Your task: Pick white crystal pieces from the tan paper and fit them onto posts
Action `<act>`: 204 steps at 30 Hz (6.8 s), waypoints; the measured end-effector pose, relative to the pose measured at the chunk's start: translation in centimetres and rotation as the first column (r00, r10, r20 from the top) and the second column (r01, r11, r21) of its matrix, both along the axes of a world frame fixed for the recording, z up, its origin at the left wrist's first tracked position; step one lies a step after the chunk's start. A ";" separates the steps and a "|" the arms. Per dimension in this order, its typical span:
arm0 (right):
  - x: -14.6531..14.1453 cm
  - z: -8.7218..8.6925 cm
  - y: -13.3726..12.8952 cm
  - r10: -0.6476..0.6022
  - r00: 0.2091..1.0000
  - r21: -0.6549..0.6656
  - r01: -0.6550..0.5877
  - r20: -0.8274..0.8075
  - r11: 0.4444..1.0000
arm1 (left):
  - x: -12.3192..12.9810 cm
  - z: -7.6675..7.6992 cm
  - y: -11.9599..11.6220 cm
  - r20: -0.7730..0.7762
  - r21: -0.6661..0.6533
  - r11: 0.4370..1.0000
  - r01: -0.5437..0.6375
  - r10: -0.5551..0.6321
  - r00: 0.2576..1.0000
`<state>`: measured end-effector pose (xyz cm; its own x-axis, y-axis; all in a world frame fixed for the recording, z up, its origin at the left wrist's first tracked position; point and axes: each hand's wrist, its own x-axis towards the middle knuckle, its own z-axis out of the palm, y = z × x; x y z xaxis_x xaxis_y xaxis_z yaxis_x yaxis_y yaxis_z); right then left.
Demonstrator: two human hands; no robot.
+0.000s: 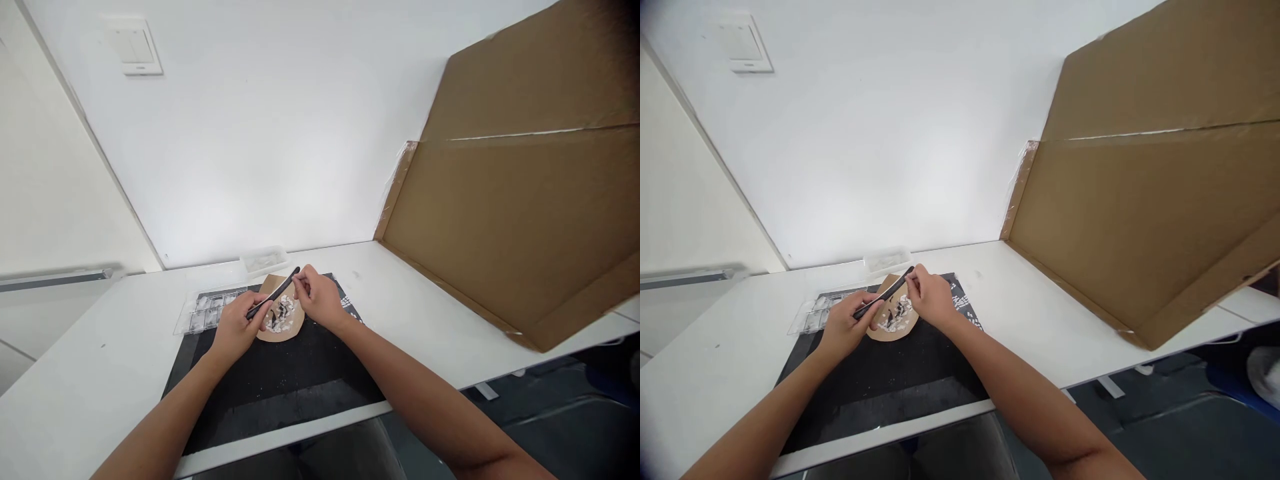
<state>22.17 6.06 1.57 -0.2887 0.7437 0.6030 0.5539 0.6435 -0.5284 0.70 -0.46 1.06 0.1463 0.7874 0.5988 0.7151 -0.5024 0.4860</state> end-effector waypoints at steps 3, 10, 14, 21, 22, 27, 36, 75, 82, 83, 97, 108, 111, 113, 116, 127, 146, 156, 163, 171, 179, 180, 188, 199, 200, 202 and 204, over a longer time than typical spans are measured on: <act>0.4 0.0 0.5 -0.018 0.997 -0.046 0.015 -0.070 0.999 | 0.0 -0.1 0.0 -0.005 -0.001 1.000 0.008 -0.008 1.000; -1.4 -0.6 -1.3 0.124 0.987 0.057 -0.130 0.103 0.990 | -0.2 -0.3 0.1 -0.009 0.005 1.000 0.011 -0.011 1.000; -1.5 -0.4 -1.6 0.003 0.995 0.085 -0.012 0.104 0.996 | -0.1 -0.2 0.1 -0.018 0.019 1.000 0.014 -0.013 1.000; 0.0 0.1 -0.1 -0.042 0.998 -0.043 0.040 -0.048 0.998 | 0.2 -0.3 0.0 -0.037 0.008 0.999 0.036 -0.035 0.999; -0.1 0.2 -0.3 0.022 0.999 -0.040 -0.024 -0.036 0.999 | 0.1 -0.4 0.0 -0.037 0.008 0.999 0.035 -0.035 0.999; -1.3 0.4 -1.6 0.186 0.979 0.015 -0.188 0.088 0.982 | 0.0 -0.2 0.1 -0.035 0.010 0.999 0.034 -0.034 0.999; 0.6 0.8 0.3 -0.095 0.988 -0.060 0.088 -0.124 0.994 | 0.3 -0.5 -0.1 -0.048 -0.009 0.997 0.077 -0.078 0.996; -0.3 0.4 -0.4 -0.036 0.996 -0.057 0.031 -0.080 0.998 | 0.2 -0.5 -0.1 -0.022 -0.002 0.999 0.045 -0.045 0.999; -1.5 -0.1 -1.2 0.003 1.000 0.013 -0.003 0.025 1.000 | 0.1 -0.2 -0.1 0.001 -0.008 0.999 0.039 -0.039 0.999; -1.2 0.0 -0.9 -0.039 0.999 0.002 0.039 0.000 0.999 | 0.2 -0.2 -0.1 0.005 -0.010 0.999 0.038 -0.038 0.999; -0.3 0.3 -0.4 -0.103 0.979 -0.055 0.095 -0.178 0.994 | 0.1 0.0 -0.2 0.052 0.009 1.000 -0.001 0.001 0.999; -0.8 0.4 -0.6 -0.102 0.947 -0.012 0.103 -0.306 0.995 | 0.3 -0.1 -0.2 0.063 0.011 1.000 -0.008 0.007 0.998; -1.0 0.0 -0.5 -0.058 0.975 -0.001 0.059 -0.214 0.998 | 0.3 -0.2 -0.2 0.056 0.008 1.000 -0.002 0.002 0.998; -1.2 -0.3 -0.5 -0.002 0.991 0.013 0.004 -0.130 1.000 | 0.3 -0.2 -0.2 0.050 0.007 1.000 0.004 -0.005 0.999; -1.6 -0.5 -1.0 0.117 0.993 0.035 -0.116 -0.032 0.993 | 0.2 -0.2 -0.2 0.042 0.008 1.000 0.011 -0.012 0.999; -0.3 0.0 0.2 -0.030 0.995 -0.009 0.029 -0.097 1.000 | 0.1 -0.2 -0.1 0.049 0.003 1.000 0.006 -0.006 0.999; 0.2 -0.1 0.7 -0.040 0.996 -0.031 0.037 -0.080 0.999 | 0.1 -0.2 -0.1 0.019 0.010 1.000 0.010 -0.010 1.000; -1.8 -0.3 -1.4 0.155 0.986 0.069 -0.159 0.069 0.985 | -0.1 0.0 0.0 0.015 0.024 1.000 0.007 -0.007 1.000; 0.2 -0.1 0.8 -0.012 0.998 -0.006 0.011 -0.068 1.000 | 0.1 -0.1 -0.1 0.036 0.002 1.000 0.016 -0.016 0.999; -1.4 -0.5 -1.1 0.223 0.971 0.063 -0.229 0.089 0.972 | 0.1 -0.2 0.0 0.034 0.023 1.000 0.007 -0.008 0.999; -0.2 -0.2 0.4 0.044 0.999 0.071 -0.045 0.017 0.996 | 0.2 -0.1 -0.1 0.033 0.014 1.000 0.000 0.000 0.999; 0.1 -0.1 0.7 0.027 1.000 0.064 -0.027 0.000 0.998 | 0.2 0.0 -0.1 0.033 0.012 1.000 0.005 -0.005 0.999; -1.2 -0.4 -0.7 0.154 0.986 0.081 -0.160 0.066 0.984 | 0.1 0.0 -0.1 0.050 0.021 1.000 0.000 -0.001 0.999; -0.2 0.2 0.1 0.121 0.993 0.007 -0.121 0.003 0.993 | 0.3 0.0 -0.2 0.060 -0.004 1.000 0.008 -0.007 0.998; -0.3 0.1 -0.2 0.157 0.987 0.014 -0.158 0.023 0.987 | 0.3 0.0 -0.2 0.059 -0.005 1.000 0.009 -0.008 0.998; -0.9 -0.1 -0.7 0.204 0.976 0.054 -0.208 0.077 0.977 | 0.3 0.1 -0.2 0.057 -0.004 1.000 0.007 -0.007 0.998; -1.3 -0.3 -1.2 0.197 0.973 0.095 -0.209 0.118 0.973 | 0.2 0.1 -0.2 0.054 -0.001 1.000 0.003 -0.003 0.999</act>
